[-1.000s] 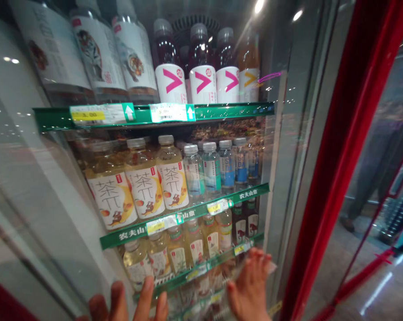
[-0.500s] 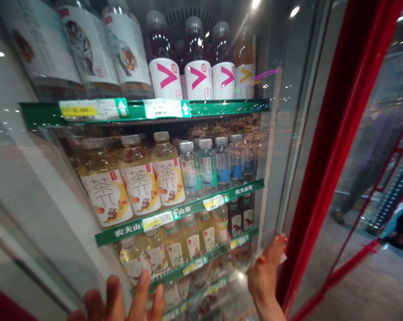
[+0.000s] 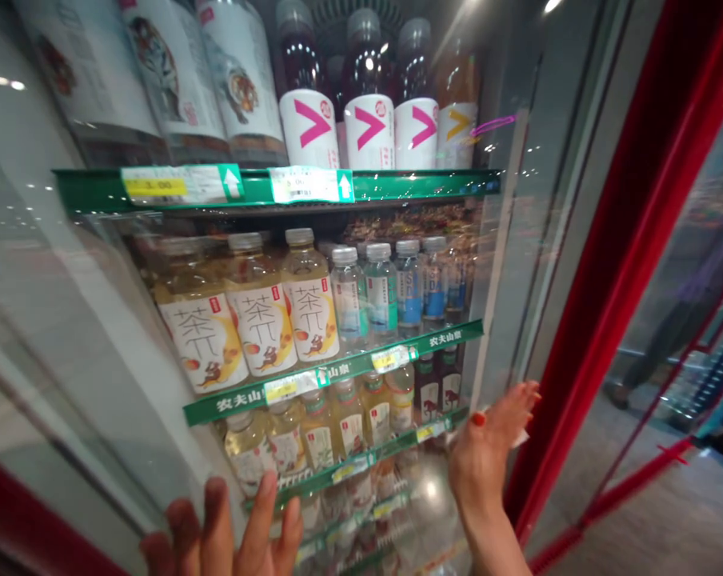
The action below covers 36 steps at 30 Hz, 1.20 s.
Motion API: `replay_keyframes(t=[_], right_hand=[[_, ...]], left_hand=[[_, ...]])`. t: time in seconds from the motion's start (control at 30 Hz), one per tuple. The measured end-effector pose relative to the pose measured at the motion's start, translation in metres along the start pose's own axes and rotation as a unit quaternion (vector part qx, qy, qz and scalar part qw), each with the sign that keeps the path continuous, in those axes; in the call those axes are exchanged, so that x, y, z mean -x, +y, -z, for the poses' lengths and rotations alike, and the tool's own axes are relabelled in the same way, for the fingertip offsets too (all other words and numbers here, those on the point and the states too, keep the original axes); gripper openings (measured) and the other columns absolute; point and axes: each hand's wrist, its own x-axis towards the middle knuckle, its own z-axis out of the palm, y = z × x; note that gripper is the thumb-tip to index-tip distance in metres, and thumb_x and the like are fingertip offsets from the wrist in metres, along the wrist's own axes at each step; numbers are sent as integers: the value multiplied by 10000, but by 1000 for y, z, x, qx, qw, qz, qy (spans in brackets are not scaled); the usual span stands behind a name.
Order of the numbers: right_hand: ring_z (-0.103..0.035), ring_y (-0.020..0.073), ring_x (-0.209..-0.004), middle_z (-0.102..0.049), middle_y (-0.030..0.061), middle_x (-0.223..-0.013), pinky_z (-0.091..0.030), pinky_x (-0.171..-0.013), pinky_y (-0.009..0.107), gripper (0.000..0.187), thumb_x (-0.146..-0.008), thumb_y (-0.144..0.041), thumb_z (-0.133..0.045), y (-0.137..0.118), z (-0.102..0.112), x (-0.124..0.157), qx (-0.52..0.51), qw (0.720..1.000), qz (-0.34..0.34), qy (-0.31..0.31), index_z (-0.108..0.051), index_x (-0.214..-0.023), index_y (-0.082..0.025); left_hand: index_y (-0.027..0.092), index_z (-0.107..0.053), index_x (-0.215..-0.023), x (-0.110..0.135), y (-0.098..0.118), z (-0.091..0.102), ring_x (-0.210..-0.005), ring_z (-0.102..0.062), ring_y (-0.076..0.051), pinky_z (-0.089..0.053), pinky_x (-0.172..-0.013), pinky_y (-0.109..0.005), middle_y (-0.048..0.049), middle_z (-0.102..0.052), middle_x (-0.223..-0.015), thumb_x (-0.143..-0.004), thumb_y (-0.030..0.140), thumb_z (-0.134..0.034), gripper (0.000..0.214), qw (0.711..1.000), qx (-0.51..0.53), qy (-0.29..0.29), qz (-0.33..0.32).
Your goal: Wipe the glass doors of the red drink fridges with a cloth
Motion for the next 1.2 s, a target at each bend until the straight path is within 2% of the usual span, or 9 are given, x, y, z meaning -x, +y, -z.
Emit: replay_keyframes(t=[0.13,0.23,0.43,0.67,0.8,0.9,1.03,1.1,1.2], right_hand=[[22,298,-1748,23,96,-1880,4,-1412,598,775,-1125,-424,-353,-69,4,-4,-16,977,203,-60,-51,-1769,-119],[-13,257,-1748,-12,6,-1884,34,-1420,525,773,-1117,-399,-416,-78,13,2,-5,932,355,-75,-72,-1774,-181],[105,377,-1728,136,194,-1851,-39,-1373,759,789,-1155,-444,-268,-37,11,-67,-34,998,47,6,107,-1748,-83],[25,275,-1747,20,118,-1875,11,-1414,554,900,-1098,-553,-436,-87,8,-33,-28,921,382,-73,-71,-1756,-60],[170,472,-1702,145,190,-1852,52,-1290,858,879,-1112,-594,-293,-36,6,-85,-2,989,149,-21,-1,-1765,-83],[85,540,-1697,83,258,-1845,-29,-1264,903,885,-1112,-595,-257,-51,3,-109,-21,999,39,11,22,-1761,-61],[81,354,-1738,57,157,-1863,24,-1397,656,942,-1094,-610,-396,-117,5,-63,-38,954,296,-39,-53,-1752,-31],[59,284,-1745,10,102,-1875,62,-1408,573,907,-1094,-588,-430,-114,6,-48,-30,919,389,-55,-96,-1758,-68],[135,345,-1730,85,86,-1873,98,-1363,716,860,-1116,-540,-396,-61,9,-74,-7,960,272,-62,-3,-1771,-145]], left_hand=[[378,-442,-1670,-15,16,2,-1706,-278,-366,-198,-1409,-602,-57,-321,-1829,-856,305,-861,919,999,-50,6,-16],[385,-423,-1678,-24,22,3,-1716,-261,-333,-198,-1413,-568,-49,-303,-1835,-869,283,-850,920,998,-58,10,-14],[286,-274,-1738,-46,42,12,-1759,-8,-296,13,-1441,-542,-39,-118,-1878,-978,272,-720,882,998,-59,-22,10],[345,-315,-1717,-50,46,13,-1754,-101,-255,-27,-1445,-529,26,-171,-1869,-1048,339,-622,736,998,-36,-12,40],[346,-343,-1707,-49,47,12,-1750,-133,-264,-48,-1446,-543,23,-200,-1862,-1039,336,-639,731,999,-32,0,40],[351,-348,-1705,-50,48,11,-1750,-136,-259,-53,-1447,-543,28,-203,-1860,-1041,332,-632,722,999,-31,4,39],[354,-335,-1711,-49,46,13,-1750,-134,-246,-48,-1447,-531,31,-199,-1859,-1058,343,-596,704,998,-32,3,44],[335,-330,-1717,-48,44,14,-1751,-127,-254,-42,-1445,-528,11,-191,-1861,-1044,352,-618,732,999,-42,-3,32],[309,-327,-1722,-48,41,15,-1750,-136,-277,-61,-1444,-535,-17,-196,-1860,-993,353,-693,817,998,-55,-7,10]])
